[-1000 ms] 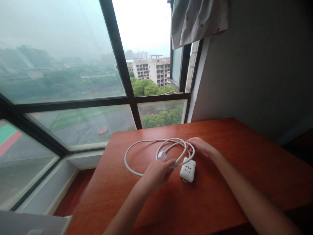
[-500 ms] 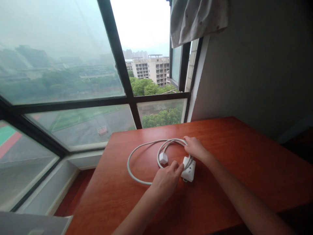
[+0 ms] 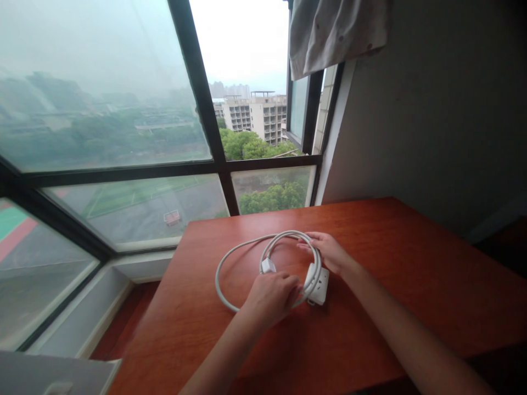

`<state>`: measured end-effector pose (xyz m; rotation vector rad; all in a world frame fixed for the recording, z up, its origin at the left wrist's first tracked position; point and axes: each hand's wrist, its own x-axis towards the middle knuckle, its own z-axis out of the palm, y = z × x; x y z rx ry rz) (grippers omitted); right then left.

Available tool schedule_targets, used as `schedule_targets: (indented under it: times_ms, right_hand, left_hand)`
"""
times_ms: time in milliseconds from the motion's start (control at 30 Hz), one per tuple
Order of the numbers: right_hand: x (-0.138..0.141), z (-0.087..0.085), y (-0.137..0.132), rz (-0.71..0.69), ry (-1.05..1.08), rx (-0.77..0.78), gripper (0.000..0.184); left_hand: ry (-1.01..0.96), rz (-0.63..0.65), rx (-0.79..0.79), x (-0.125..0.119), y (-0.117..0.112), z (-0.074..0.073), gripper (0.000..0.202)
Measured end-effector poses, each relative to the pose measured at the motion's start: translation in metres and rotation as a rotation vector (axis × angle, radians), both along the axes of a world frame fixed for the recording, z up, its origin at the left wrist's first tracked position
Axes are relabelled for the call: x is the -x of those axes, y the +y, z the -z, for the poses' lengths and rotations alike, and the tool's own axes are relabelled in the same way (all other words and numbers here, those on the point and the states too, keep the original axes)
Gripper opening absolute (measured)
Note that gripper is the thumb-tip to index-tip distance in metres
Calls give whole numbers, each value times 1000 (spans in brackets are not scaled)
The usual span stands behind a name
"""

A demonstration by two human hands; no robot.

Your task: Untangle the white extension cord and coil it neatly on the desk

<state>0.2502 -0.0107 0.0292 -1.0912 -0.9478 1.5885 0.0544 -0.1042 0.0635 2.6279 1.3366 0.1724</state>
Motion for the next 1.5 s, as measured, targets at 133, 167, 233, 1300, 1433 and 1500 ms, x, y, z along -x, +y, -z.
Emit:
schedule_targets:
  times_ms: [133,167,233,1300,1433,1500]
  right_hand:
    - [3,3,-3,-40,-19,9,14]
    - [5,4,-2,-57,-53,-3,14]
    - [8,7,-1,-89,-148,-41,18]
    - [-30,16,-50,-105,-1174,-574,49]
    - [-33,17,-74,-151,-1180,-569,58]
    - [-33,18,-82,-182,-1176,-582,63]
  left_hand:
    - [-36,-304,-102,19,16,5,20]
    - [-37,-360,-132,23,19,6,20]
    - [-31,-428,-175,32,23,7,21]
    - [45,-511,-84,46,29,22,34]
    - [-49,-495,-80,48,30,22,38]
    - [-144,-478,-97,49,31,21,39]
